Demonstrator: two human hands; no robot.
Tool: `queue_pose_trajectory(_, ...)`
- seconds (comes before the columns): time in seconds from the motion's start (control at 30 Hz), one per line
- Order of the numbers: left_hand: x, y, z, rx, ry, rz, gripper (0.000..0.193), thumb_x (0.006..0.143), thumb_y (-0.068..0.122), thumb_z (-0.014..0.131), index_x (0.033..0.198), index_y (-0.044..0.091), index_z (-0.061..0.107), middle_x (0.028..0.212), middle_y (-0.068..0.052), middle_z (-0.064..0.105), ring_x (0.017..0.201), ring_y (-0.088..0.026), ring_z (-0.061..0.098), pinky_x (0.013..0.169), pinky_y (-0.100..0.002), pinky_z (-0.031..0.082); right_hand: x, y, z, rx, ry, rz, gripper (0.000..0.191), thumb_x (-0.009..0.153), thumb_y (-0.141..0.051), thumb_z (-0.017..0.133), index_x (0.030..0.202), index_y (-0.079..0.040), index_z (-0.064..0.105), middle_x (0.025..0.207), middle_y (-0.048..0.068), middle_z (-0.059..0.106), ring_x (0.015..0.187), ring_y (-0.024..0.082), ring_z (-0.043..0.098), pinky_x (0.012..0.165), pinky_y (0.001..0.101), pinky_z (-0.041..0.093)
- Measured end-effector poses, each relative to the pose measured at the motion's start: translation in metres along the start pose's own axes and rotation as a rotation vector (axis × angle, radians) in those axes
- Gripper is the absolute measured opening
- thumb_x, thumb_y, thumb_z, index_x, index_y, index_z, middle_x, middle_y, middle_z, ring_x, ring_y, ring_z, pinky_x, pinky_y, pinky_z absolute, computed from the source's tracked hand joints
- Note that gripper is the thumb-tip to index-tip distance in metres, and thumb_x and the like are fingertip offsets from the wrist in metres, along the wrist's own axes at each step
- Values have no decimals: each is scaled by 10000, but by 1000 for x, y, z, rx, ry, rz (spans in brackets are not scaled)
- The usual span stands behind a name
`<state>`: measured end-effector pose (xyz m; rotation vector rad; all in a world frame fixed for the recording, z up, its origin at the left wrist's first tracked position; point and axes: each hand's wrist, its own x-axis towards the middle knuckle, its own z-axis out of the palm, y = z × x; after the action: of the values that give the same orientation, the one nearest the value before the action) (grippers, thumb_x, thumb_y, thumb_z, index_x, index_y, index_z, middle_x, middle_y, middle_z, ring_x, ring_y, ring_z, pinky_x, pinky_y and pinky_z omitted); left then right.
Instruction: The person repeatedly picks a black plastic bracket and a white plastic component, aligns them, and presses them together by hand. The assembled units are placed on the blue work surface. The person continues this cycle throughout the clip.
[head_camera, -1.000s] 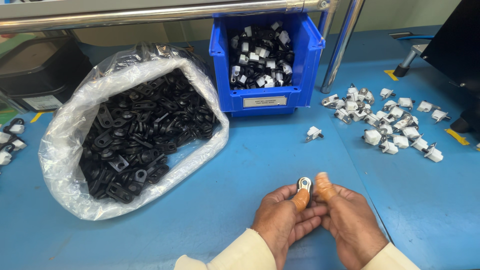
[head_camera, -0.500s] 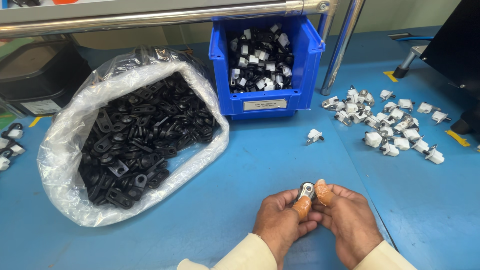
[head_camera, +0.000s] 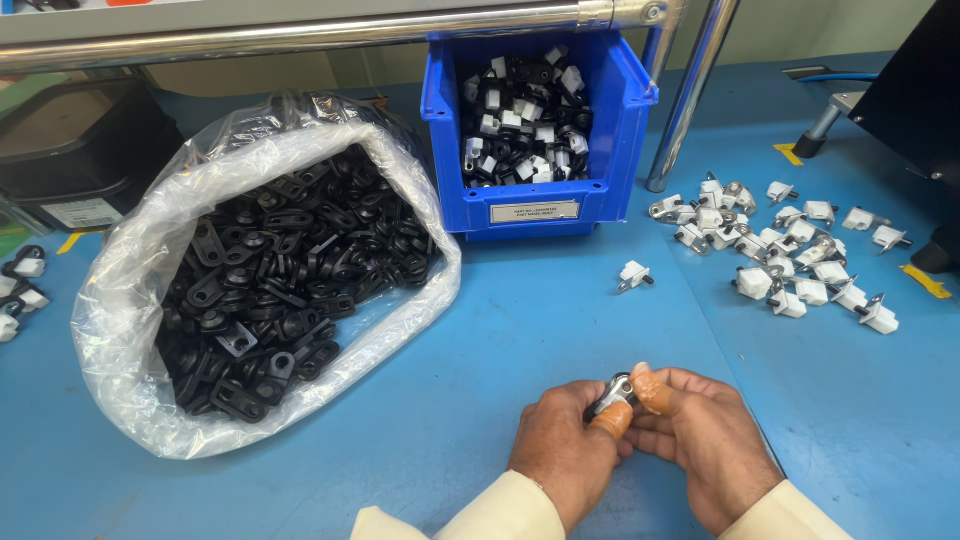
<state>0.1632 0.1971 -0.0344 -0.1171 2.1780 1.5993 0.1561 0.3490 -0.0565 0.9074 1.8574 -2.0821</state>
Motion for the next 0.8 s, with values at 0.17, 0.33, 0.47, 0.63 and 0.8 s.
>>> queue_pose_trajectory(0.17,0,2,-2,-9,-48,-19,316,965,222,617,1243,97,701,876,-59,757,789,-139,725,746,-310,593,5,-5,-10,44,-102,-10,442,1054,-353,509,1042,66,647,931,219,726,834,323,715,808,469,625)
queue_pose_trajectory(0.33,1,3,-5,57,-43,18,313,973,256,625,1227,100,723,914,-50,752,828,-154,724,776,-332,576,-1,-8,-10,-117,-102,-13,381,966,-387,606,1031,-27,713,901,113,770,841,217,736,770,397,609)
queue_pose_trajectory(0.47,-1,8,-6,144,-85,-18,343,975,258,615,1269,93,679,919,-114,766,822,-205,735,766,-365,577,5,-6,-6,-281,-37,-162,302,949,-299,683,983,-3,730,856,109,780,790,205,733,731,384,604)
queue_pose_trajectory(0.63,0,14,-3,193,-67,-51,371,975,257,621,1306,94,658,1024,-130,752,900,-232,740,818,-374,577,20,8,-3,-146,43,-212,339,965,-261,613,943,52,742,797,125,739,697,216,693,675,385,594)
queue_pose_trajectory(0.8,4,10,-2,195,-54,12,396,962,278,654,1310,88,655,1122,-123,730,1018,-223,718,890,-363,576,30,0,-12,-181,-34,-127,497,1020,-417,550,979,62,678,773,146,702,672,234,657,628,371,580)
